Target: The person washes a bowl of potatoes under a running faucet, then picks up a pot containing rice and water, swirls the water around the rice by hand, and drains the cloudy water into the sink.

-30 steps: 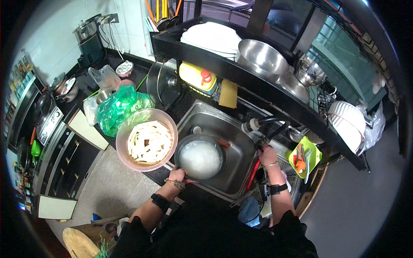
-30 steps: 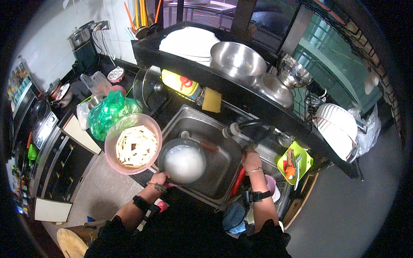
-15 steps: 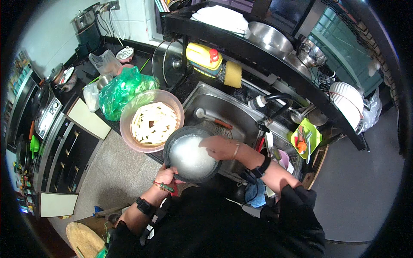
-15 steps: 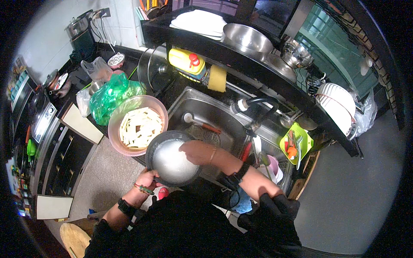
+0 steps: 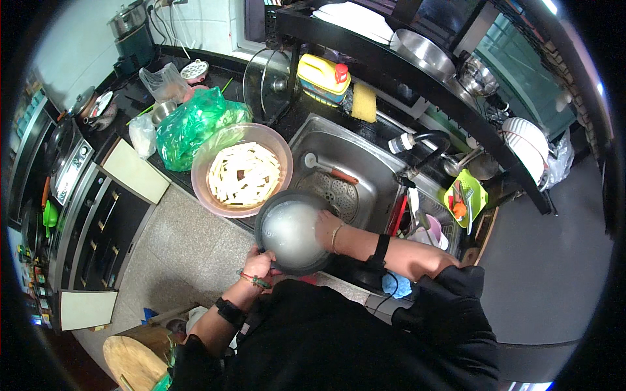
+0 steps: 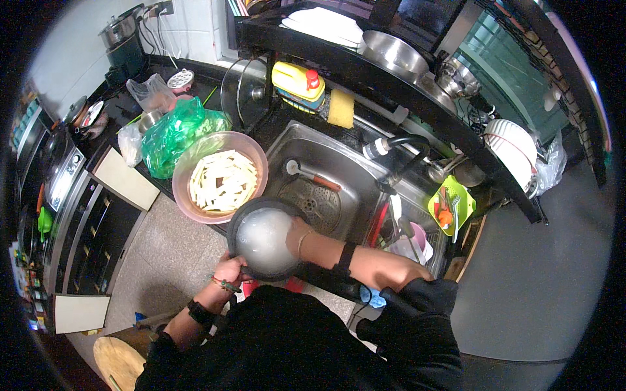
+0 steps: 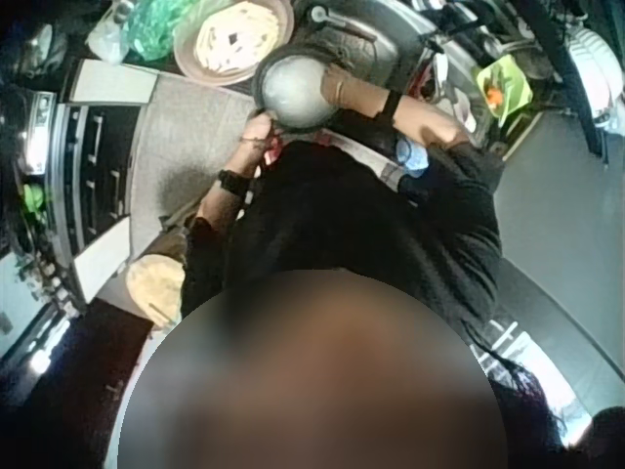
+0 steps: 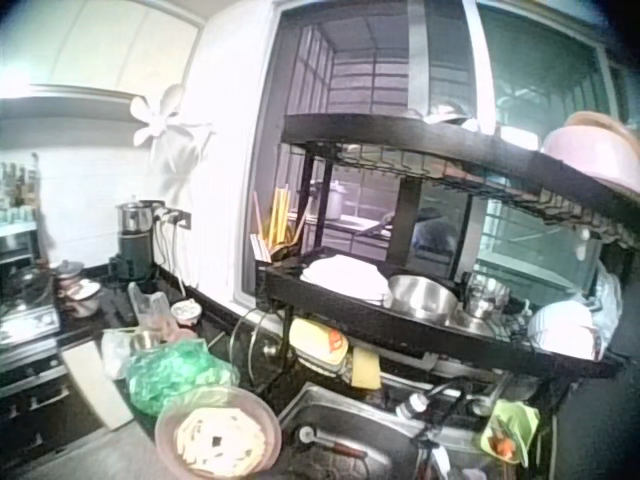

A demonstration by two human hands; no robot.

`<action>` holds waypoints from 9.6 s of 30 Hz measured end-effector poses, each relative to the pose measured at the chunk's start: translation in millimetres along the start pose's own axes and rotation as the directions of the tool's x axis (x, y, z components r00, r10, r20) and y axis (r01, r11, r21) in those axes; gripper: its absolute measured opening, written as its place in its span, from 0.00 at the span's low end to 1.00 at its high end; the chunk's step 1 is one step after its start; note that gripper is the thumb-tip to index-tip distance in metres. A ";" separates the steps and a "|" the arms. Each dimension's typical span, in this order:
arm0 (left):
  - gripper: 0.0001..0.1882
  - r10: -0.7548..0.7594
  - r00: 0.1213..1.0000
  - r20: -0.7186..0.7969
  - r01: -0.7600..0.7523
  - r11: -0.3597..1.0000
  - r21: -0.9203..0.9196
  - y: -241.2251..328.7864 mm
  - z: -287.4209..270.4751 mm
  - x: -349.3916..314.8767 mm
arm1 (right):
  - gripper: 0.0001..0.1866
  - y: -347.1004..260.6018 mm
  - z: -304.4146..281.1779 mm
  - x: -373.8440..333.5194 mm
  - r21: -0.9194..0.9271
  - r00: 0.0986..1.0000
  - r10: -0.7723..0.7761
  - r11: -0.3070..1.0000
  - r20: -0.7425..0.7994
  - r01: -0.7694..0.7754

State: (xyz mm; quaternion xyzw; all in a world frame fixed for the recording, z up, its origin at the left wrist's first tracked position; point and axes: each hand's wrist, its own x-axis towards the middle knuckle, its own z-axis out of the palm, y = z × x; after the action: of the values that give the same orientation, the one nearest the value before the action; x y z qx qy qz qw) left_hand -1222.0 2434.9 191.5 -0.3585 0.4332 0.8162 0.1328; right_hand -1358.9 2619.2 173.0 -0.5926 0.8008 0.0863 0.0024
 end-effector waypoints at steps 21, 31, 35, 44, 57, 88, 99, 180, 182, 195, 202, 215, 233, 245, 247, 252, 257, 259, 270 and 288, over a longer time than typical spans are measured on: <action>0.27 -0.089 0.958 0.271 0.060 0.992 0.115 22.4 -19.7 -5.0 | 0.15 7.9 -7.2 50.0 0.400 0.835 0.398 0.743 0.381 -0.537; 0.27 -0.097 0.956 0.275 0.060 0.988 0.139 23.7 -20.0 -3.1 | 0.15 -30.1 3.0 70.8 0.253 0.812 0.462 0.788 0.357 -0.560; 0.28 -0.092 0.960 0.265 0.060 0.990 0.125 24.8 -21.5 -2.9 | 0.15 -53.3 -25.4 80.9 0.294 0.889 0.398 0.842 0.228 -0.452; 0.27 -0.086 0.957 0.276 0.040 0.985 0.166 25.1 -19.2 0.9 | 0.13 -81.7 -12.2 68.6 0.438 0.954 0.204 0.853 0.220 -0.284; 0.25 -0.077 0.965 0.251 0.047 0.991 0.125 17.9 -24.8 6.6 | 0.15 -33.0 -3.4 36.0 0.694 0.941 -0.030 0.683 0.338 -0.228; 0.25 -0.075 0.975 0.210 0.044 0.988 0.150 20.3 -22.1 1.3 | 0.14 -63.6 -49.3 35.2 0.701 0.928 -0.178 0.704 0.327 -0.112; 0.24 -0.060 0.978 0.200 0.036 0.992 0.123 18.2 -20.5 2.4 | 0.11 -3.4 26.5 39.7 0.722 0.952 0.186 0.621 0.243 -0.306; 0.24 -0.085 0.981 0.172 0.063 0.989 0.131 21.6 -17.8 -1.0 | 0.12 7.7 5.5 40.5 0.655 0.902 0.426 0.664 0.067 -0.362; 0.24 -0.076 0.983 0.170 0.056 0.991 0.123 21.6 -20.0 -1.3 | 0.15 8.2 -5.1 38.2 0.633 0.879 0.455 0.642 0.142 -0.434; 0.23 -0.082 0.985 0.151 0.061 0.988 0.140 23.5 -14.0 -3.3 | 0.27 -46.3 -0.4 66.7 0.506 0.948 0.238 0.803 0.210 -0.314; 0.24 -0.100 0.979 0.178 0.077 0.988 0.131 22.0 -17.7 0.8 | 0.14 -73.8 -15.0 56.0 0.686 0.953 0.022 0.689 0.301 -0.232; 0.26 -0.025 0.991 0.129 -0.007 0.972 0.237 27.3 -13.5 -12.3 | 0.11 2.6 -48.8 -30.4 0.801 0.980 0.191 0.578 0.052 -0.155; 0.05 0.184 0.979 0.091 -0.205 0.891 0.406 26.0 -15.5 -5.0 | 0.17 6.0 14.1 -74.9 0.837 0.740 0.657 0.319 0.142 -0.444; 0.03 0.293 0.952 0.087 -0.305 0.905 0.295 28.1 0.8 -15.5 | 0.12 1.7 -7.6 -75.3 0.940 0.721 0.604 -0.203 0.341 -0.275; 0.04 0.288 0.955 0.071 -0.296 0.899 0.322 37.7 12.8 -21.5 | 0.12 1.8 1.1 -77.7 0.953 0.722 0.621 -0.192 0.303 -0.235; 0.04 0.290 0.952 0.097 -0.306 0.888 0.344 56.2 31.2 -26.1 | 0.12 8.4 12.4 -81.5 0.960 0.719 0.637 -0.163 0.280 -0.230; 0.05 0.291 0.951 0.102 -0.308 0.878 0.366 69.4 48.5 -30.1 | 0.13 14.2 7.9 -82.3 0.912 0.707 0.583 -0.334 0.400 -0.240; 0.06 0.289 0.951 0.110 -0.309 0.870 0.385 72.8 56.6 -28.9 | 0.13 17.1 11.9 -84.6 0.914 0.713 0.582 -0.336 0.391 -0.227; 0.06 0.310 0.944 0.115 -0.328 0.836 0.441 86.9 87.4 -31.4 | 0.11 29.3 9.3 -91.6 0.848 0.751 0.446 -0.448 0.487 -0.284; 0.09 0.331 0.941 0.065 -0.327 0.846 0.422 74.3 69.0 -39.2 | 0.13 26.4 -9.5 -89.6 0.856 0.765 0.418 -0.395 0.490 -0.333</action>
State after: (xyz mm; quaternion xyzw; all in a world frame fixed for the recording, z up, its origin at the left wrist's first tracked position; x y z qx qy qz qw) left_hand -1265.9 2450.2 289.8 -0.2455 0.6568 0.7101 0.0640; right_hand -1356.4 2710.4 195.5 -0.0524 0.7080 -0.5787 0.4013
